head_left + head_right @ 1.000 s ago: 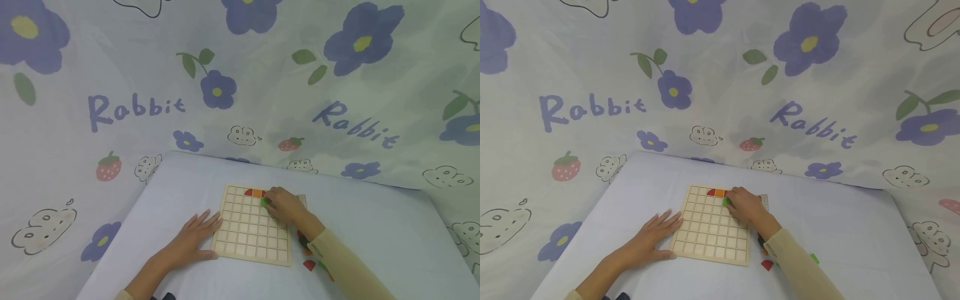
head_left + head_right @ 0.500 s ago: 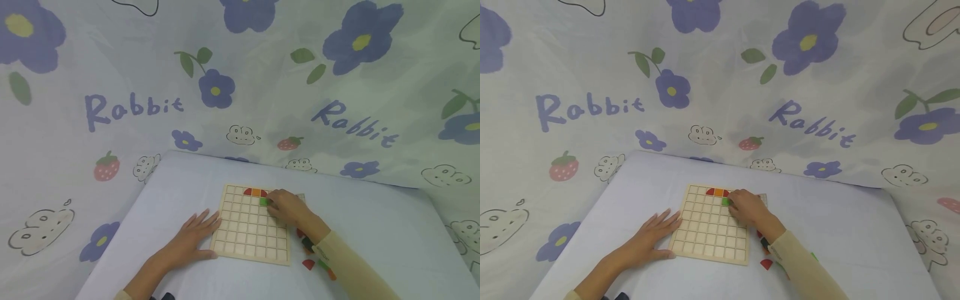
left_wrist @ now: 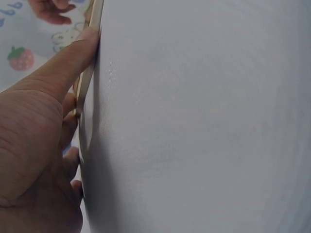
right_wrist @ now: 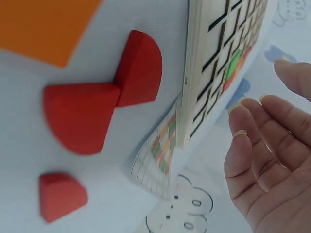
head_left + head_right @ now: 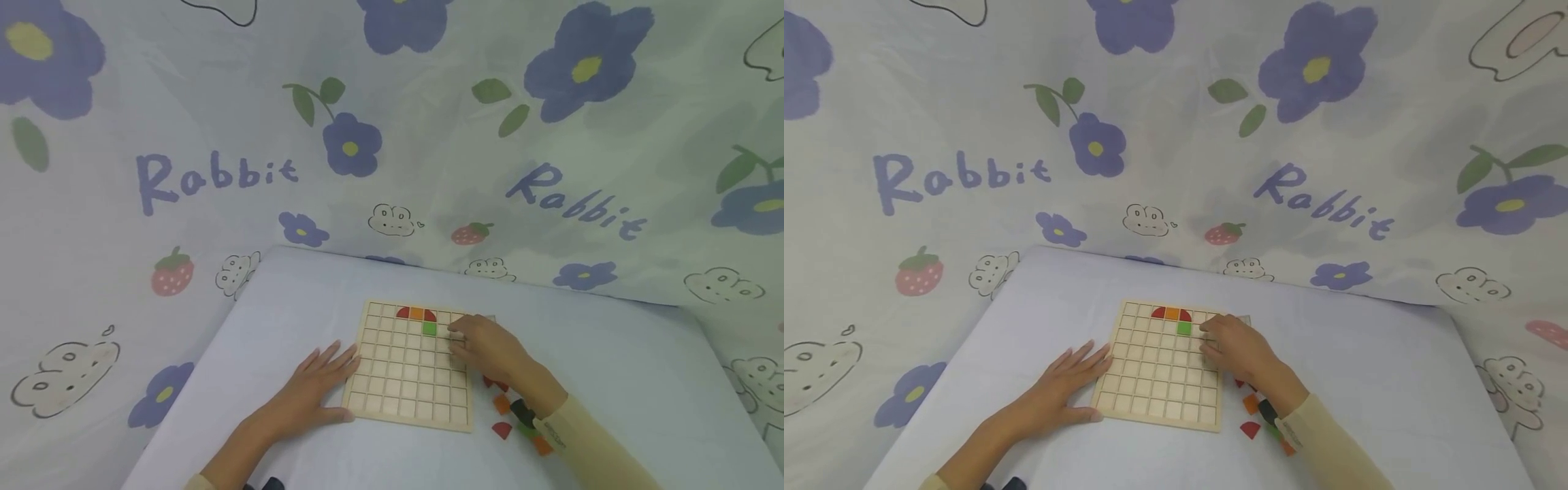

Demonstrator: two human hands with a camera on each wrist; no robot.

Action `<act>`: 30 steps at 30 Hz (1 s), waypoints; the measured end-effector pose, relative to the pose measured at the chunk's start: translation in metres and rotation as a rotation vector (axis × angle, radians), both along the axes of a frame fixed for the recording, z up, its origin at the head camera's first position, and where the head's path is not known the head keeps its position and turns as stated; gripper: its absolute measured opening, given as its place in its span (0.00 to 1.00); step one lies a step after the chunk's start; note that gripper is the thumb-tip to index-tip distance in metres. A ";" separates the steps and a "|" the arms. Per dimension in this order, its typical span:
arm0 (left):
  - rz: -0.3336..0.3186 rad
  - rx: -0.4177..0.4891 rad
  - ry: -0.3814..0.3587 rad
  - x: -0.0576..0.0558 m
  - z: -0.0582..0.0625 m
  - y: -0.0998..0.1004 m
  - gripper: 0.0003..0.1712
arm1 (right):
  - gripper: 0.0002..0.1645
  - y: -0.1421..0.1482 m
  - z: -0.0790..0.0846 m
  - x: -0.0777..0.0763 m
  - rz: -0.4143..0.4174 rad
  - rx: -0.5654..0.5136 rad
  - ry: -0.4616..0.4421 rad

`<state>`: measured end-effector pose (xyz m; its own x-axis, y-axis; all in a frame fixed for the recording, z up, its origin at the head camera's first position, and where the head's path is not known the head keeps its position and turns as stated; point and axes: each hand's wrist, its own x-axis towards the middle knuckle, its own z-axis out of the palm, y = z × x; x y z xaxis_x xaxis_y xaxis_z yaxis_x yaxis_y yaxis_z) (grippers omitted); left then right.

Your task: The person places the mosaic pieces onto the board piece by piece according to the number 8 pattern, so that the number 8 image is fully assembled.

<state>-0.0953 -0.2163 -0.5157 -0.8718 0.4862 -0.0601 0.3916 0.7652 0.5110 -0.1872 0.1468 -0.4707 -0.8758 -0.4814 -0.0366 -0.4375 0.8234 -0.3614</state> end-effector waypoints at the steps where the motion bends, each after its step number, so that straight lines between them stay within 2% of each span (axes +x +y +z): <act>1: 0.000 0.001 0.002 0.000 0.000 0.000 0.57 | 0.25 0.003 0.001 0.002 -0.005 0.002 0.000; 9: -0.003 0.014 -0.001 0.000 0.000 0.001 0.56 | 0.30 0.028 0.010 0.023 0.001 0.006 0.057; 12: -0.002 0.018 0.000 0.000 -0.001 0.001 0.56 | 0.36 0.034 0.015 0.030 -0.014 0.002 0.030; 16: 0.002 0.012 -0.006 0.000 -0.002 0.001 0.57 | 0.46 0.042 0.020 0.041 -0.067 0.024 -0.055; 22: 0.005 0.018 -0.016 0.000 -0.001 0.001 0.56 | 0.51 0.054 0.023 0.062 -0.135 0.017 -0.128; 26: 0.010 0.020 -0.019 -0.001 0.000 0.000 0.56 | 0.54 0.059 0.022 0.072 -0.149 0.006 -0.148; 30: 0.006 0.012 -0.017 -0.001 -0.001 0.001 0.56 | 0.55 0.064 0.019 0.081 -0.141 0.015 -0.129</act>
<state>-0.0963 -0.2156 -0.5170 -0.8736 0.4817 -0.0691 0.3782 0.7614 0.5265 -0.1063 0.2111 -0.4519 -0.9219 -0.3530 -0.1596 -0.2684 0.8790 -0.3942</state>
